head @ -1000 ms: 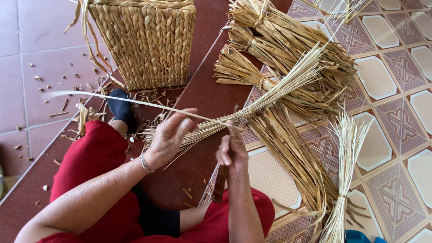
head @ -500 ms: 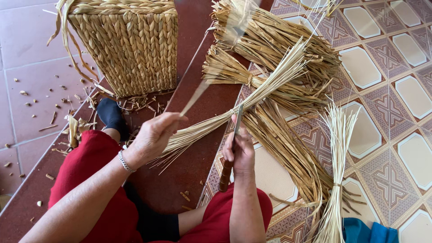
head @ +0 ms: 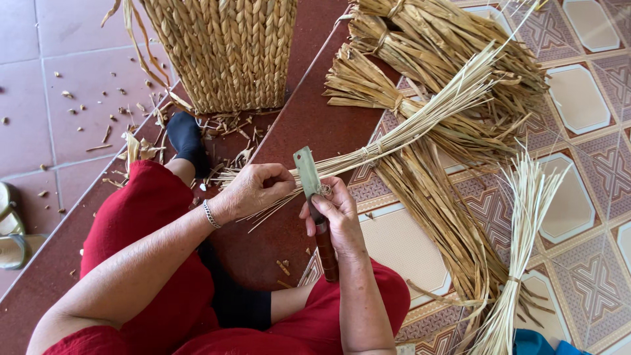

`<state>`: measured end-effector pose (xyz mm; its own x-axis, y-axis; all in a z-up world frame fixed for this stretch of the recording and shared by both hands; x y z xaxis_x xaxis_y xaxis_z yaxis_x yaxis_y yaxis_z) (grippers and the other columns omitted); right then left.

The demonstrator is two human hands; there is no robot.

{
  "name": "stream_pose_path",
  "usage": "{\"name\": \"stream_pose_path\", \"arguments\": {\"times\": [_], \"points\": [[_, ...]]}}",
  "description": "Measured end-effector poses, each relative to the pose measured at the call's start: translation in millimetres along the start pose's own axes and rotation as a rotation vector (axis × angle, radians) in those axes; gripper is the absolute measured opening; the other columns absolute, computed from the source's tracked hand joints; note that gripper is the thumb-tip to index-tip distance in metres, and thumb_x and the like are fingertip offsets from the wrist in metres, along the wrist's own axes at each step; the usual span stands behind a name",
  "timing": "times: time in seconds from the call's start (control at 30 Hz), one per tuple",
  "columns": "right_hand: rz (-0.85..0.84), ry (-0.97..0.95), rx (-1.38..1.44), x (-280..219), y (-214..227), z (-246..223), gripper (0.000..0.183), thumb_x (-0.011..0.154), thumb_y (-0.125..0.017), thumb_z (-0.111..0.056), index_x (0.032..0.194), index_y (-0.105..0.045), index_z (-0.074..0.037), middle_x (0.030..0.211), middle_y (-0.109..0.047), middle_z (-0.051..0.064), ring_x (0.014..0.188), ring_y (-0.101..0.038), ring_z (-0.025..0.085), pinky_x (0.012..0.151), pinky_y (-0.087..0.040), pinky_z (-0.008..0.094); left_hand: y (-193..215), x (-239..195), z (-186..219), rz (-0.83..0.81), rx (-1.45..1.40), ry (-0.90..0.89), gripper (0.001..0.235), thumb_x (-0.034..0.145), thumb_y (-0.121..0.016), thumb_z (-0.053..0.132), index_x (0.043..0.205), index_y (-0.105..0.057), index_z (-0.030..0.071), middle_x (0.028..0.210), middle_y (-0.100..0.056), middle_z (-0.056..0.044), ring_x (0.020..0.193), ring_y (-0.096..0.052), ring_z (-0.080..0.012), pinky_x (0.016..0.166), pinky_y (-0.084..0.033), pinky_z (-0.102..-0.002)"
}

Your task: The person sits on the floor and weaves a rectangular basket using dried palm leaves. They interlace the leaves through a frame, then use a knife to split and trim additional leaves for continued weaving.

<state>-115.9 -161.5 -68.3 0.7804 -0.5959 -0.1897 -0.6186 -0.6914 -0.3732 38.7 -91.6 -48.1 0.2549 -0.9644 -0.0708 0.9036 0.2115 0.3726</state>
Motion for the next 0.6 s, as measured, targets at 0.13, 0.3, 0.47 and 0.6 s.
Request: {"name": "stream_pose_path", "arguments": {"times": [0.13,0.3,0.47,0.6], "points": [[-0.032,-0.004,0.07,1,-14,5,0.027,0.099,-0.058,-0.01,0.124,-0.051,-0.007,0.075,-0.069,0.014,0.049,-0.061,0.015,0.044,-0.047,0.025,8,-7,2,0.008,0.083,-0.054,0.015,0.091,-0.073,0.017,0.094,-0.072,0.002,0.08,-0.075,-0.007,0.07,-0.069,-0.0113,0.065,-0.057,-0.03],[0.001,0.022,0.003,10,-15,10,0.022,0.1,-0.058,-0.01,0.121,-0.052,-0.006,0.076,-0.07,0.016,0.049,-0.063,0.016,0.042,-0.051,0.028,20,-12,-1,-0.065,0.112,-0.074,0.015,0.091,-0.074,0.019,0.095,-0.073,0.004,0.083,-0.074,-0.005,0.07,-0.071,-0.0127,0.063,-0.056,-0.03],[0.011,0.064,0.055,14,-10,10,0.023,0.1,-0.061,-0.01,0.122,-0.052,-0.006,0.077,-0.07,0.017,0.05,-0.062,0.017,0.044,-0.05,0.027,31,-18,-10,-0.093,0.072,-0.04,0.017,0.093,-0.073,0.02,0.098,-0.074,0.004,0.079,-0.073,-0.005,0.071,-0.067,-0.0108,0.065,-0.055,-0.029],[0.018,0.085,0.052,17,-7,8,0.024,0.1,-0.062,-0.01,0.121,-0.052,-0.007,0.077,-0.071,0.018,0.05,-0.063,0.017,0.044,-0.051,0.027,36,-23,-21,-0.141,0.011,0.017,0.018,0.095,-0.069,0.02,0.102,-0.073,0.004,0.077,-0.073,-0.003,0.073,-0.062,-0.0065,0.067,-0.055,-0.028]]}}
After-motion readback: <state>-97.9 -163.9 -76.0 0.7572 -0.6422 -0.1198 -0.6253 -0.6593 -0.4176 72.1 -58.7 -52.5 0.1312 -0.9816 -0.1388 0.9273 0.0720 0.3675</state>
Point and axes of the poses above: each hand's wrist, its own x-axis towards the middle knuckle, its own y-axis out of the back of the hand, z = x × y, the point moved 9 cm from there along x, towards the middle knuckle
